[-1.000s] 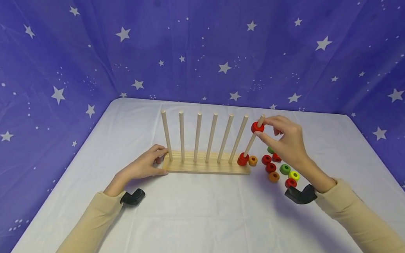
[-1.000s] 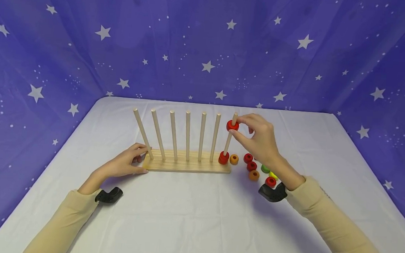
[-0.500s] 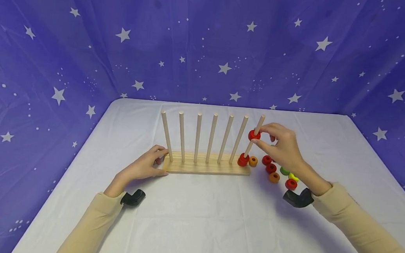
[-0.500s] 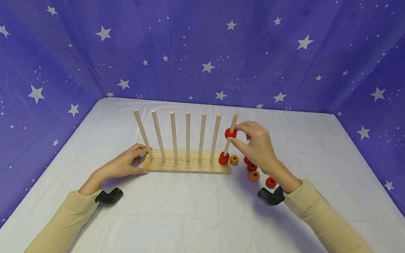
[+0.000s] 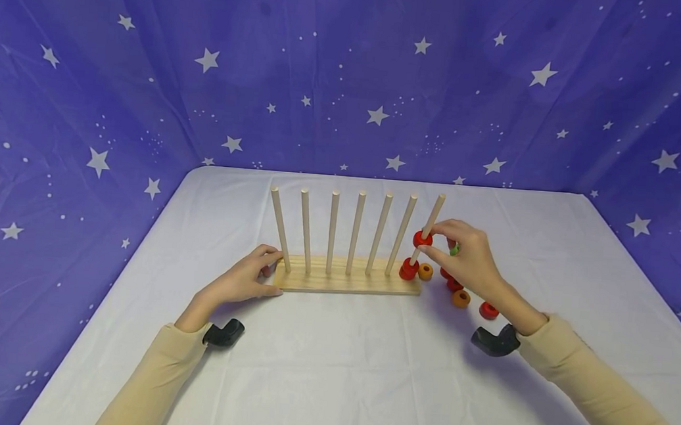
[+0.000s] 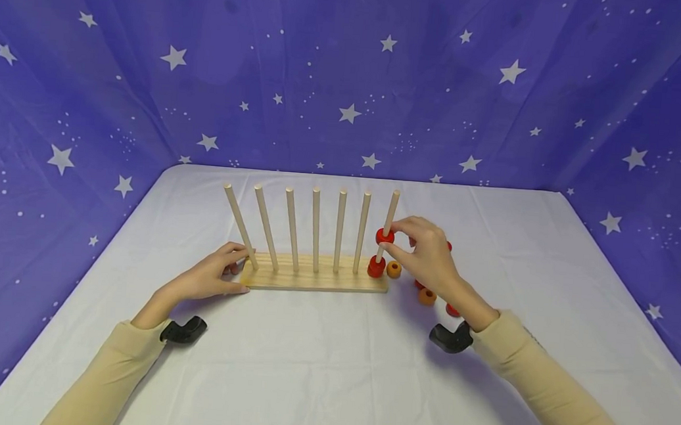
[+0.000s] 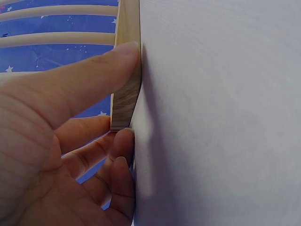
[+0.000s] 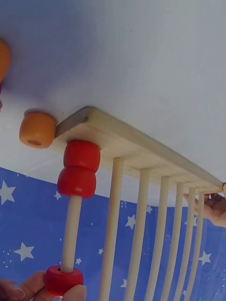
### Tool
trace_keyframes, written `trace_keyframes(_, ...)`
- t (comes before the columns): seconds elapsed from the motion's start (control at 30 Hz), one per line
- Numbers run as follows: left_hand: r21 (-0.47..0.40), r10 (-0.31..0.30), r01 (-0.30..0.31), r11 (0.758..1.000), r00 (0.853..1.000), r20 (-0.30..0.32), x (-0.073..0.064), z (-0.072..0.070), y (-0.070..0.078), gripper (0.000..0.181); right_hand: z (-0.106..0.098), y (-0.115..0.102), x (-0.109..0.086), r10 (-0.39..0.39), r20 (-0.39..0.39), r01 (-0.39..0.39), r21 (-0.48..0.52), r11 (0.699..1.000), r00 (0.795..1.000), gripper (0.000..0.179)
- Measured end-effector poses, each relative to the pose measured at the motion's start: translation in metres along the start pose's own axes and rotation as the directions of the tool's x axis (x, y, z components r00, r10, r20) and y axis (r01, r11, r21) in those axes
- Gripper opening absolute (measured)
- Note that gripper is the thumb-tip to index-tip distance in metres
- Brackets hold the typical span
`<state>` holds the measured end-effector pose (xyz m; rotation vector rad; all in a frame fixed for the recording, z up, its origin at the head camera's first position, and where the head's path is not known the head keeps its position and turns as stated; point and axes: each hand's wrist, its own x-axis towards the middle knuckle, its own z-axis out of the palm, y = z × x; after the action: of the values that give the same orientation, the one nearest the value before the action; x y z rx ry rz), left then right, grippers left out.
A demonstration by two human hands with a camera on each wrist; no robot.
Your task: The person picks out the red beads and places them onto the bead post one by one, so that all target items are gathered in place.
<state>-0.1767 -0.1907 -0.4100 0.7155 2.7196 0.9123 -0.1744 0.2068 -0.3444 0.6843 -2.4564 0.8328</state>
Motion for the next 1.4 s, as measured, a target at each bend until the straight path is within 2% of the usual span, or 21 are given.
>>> trace_keyframes(0.53, 0.006, -0.006, 0.006, 1.0, 1.0, 0.001, 0.0, 0.0, -0.001, 0.075, 0.015, 0.01, -0.009, 0.0, 0.046, 0.0, -0.005, 1.0, 0.999, 0.018)
trace_keyframes(0.77, 0.007, -0.006, 0.006, 1.0, 1.0, 0.0, -0.001, 0.0, -0.001, 0.075, 0.021, 0.014, -0.013, 0.025, 0.08, -0.025, 0.004, 1.0, 0.996, 0.017)
trace_keyframes(1.03, 0.013, -0.003, 0.003, 1.0, 1.0, -0.002, 0.0, 0.001, -0.002, 0.075, 0.027, 0.018, -0.018, 0.031, 0.084, -0.034, 0.029, 0.999, 0.996, 0.017)
trace_keyframes(1.4, 0.002, -0.01, 0.01, 1.0, 1.0, 0.009, 0.0, 0.0, -0.002, 0.075, 0.029, 0.019, -0.021, 0.048, 0.092, -0.048, -0.005, 0.999, 0.995, 0.021)
